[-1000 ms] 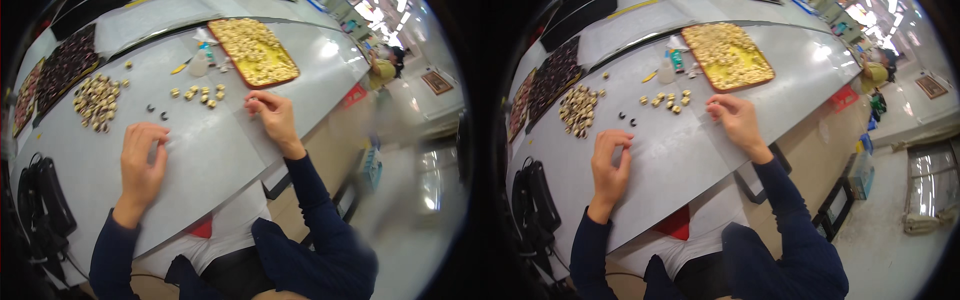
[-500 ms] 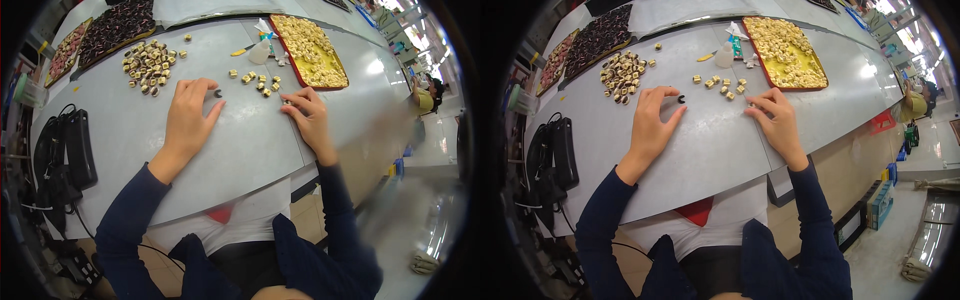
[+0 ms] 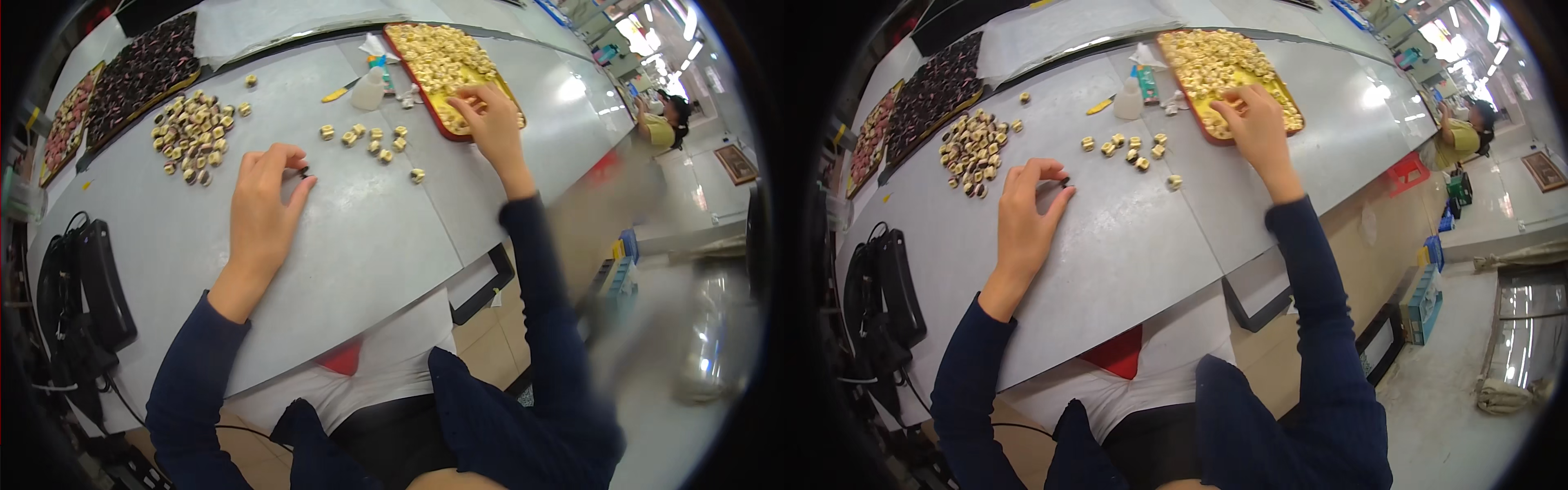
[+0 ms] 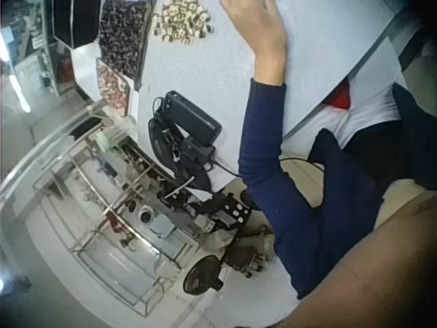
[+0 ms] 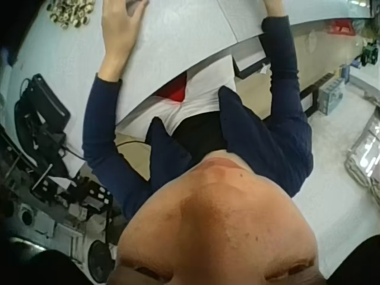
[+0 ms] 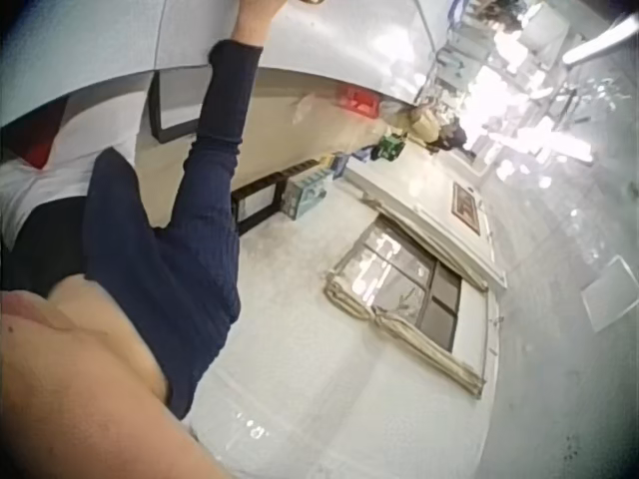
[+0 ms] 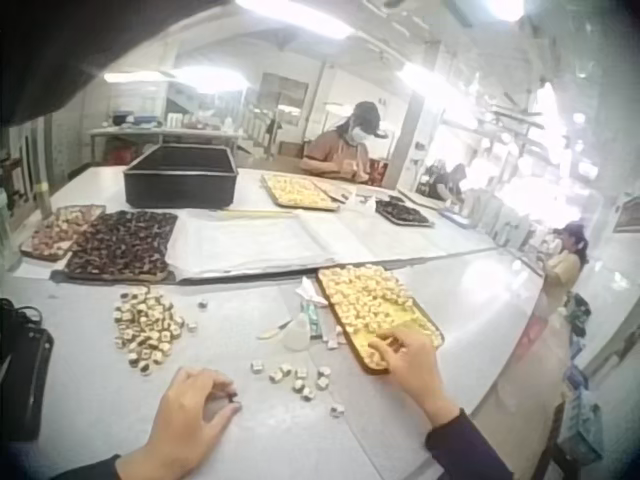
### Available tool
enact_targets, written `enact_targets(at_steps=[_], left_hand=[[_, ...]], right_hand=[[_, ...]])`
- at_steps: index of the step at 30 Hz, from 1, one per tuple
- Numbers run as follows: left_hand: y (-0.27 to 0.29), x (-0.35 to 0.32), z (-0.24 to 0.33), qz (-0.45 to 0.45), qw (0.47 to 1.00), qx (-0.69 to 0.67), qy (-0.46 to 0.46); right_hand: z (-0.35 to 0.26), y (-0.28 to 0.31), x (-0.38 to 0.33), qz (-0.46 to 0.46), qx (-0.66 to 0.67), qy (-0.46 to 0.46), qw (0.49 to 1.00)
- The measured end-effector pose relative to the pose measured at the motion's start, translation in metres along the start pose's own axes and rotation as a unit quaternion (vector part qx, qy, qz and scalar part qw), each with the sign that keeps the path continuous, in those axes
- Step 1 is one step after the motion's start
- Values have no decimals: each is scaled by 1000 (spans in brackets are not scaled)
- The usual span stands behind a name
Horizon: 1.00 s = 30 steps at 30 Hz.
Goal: The person applies glue to small curved pieces using a squeeze bottle and attaches the curved pieces to figurine head pieces by hand.
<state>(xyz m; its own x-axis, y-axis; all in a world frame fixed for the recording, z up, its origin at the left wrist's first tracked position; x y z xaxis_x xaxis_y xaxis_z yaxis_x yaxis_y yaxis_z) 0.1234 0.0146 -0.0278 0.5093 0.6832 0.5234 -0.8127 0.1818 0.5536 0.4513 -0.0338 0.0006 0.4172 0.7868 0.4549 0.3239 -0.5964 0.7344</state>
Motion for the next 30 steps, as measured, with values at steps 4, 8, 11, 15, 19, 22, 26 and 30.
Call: enact_targets(at_steps=[4,8,11,15,19,22,26,30], left_hand=[[3,-1,5,-2,1000,6,-3],[6,-3,6,4,1000,19,5],[8,-2,8,2,999,33,-27],[8,-3,9,15,998,26,-58],[8,-6,16,28,995,-34,-92],[7,-12,21,31,989,-104,-98],[-1,-13,27,64,973,-165,-150],[3,-14,35,75,964,-178,-180]], right_hand=[[18,-29,32,-41,-72,86,993],[22,-36,37,-33,-51,88,994],[18,-32,33,-19,-87,91,992],[8,-24,28,-23,-105,89,990],[-9,0,15,23,20,46,999],[-31,10,-13,-4,179,-29,983],[-60,9,-58,-61,404,-123,904],[-86,-6,-97,-190,471,-199,838]])
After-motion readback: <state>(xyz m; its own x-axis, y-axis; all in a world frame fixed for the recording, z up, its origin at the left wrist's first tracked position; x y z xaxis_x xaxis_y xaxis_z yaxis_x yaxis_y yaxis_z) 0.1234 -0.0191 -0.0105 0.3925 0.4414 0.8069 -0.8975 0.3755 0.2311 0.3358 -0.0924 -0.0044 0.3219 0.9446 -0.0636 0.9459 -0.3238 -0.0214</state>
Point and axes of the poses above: each hand's wrist, its own x-axis towards the middle knuckle, its own y-axis out of the back of the hand, z = x × y, the point moved 3 cm from there along x, towards the middle knuckle, and after that the axes turned 8 degrees about -y, right-handed, at the moved point
